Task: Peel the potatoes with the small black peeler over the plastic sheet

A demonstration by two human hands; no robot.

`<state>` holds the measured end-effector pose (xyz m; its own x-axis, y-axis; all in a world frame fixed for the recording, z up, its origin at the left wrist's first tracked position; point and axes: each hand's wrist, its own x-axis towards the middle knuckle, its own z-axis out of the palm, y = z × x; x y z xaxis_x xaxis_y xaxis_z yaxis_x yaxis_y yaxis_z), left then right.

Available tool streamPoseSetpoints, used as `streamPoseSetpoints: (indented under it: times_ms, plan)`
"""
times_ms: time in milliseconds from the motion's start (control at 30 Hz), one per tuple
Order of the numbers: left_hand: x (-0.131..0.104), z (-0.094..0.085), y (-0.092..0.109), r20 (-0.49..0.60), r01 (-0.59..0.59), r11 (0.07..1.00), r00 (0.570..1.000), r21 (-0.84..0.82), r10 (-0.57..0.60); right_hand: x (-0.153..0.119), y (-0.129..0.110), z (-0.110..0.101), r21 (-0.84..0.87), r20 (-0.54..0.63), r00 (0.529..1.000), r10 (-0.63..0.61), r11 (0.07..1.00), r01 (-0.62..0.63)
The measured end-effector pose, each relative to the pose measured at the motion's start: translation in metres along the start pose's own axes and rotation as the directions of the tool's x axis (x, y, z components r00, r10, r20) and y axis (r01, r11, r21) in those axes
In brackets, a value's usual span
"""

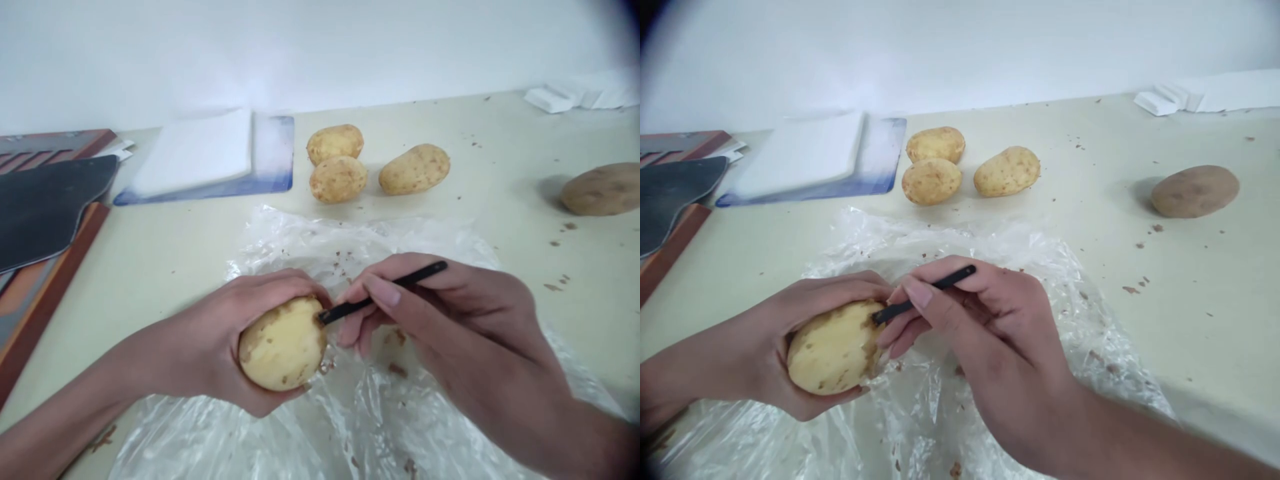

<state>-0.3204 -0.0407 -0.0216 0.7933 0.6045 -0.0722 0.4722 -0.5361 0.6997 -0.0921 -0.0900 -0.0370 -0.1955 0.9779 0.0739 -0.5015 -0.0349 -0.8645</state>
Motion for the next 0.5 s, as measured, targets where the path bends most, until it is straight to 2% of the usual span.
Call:
streamPoseSetpoints:
  times_ms: [167,333,500]
  plan:
    - [-0.0023,0.0001,-0.0015,0.033,0.010,1.000,0.999,-0.010,-0.010,0.0002,-0.0004,-0.0008,0.022,0.043,0.999,0.028,0.999,-0.029]
    - [-0.0025,-0.0007,-0.0012,0.017,-0.005,1.000,1.000,0.022,0.004,-0.0001,-0.0007,-0.0051,0.018,-0.005,0.999,0.038,0.999,-0.038]
    - [-0.0005,-0.0015,-0.0011,0.028,0.005,1.000,1.000,0.027,-0.006,-0.0013,-0.0018,-0.0062,0.005,0.037,0.998,0.055,0.998,-0.055]
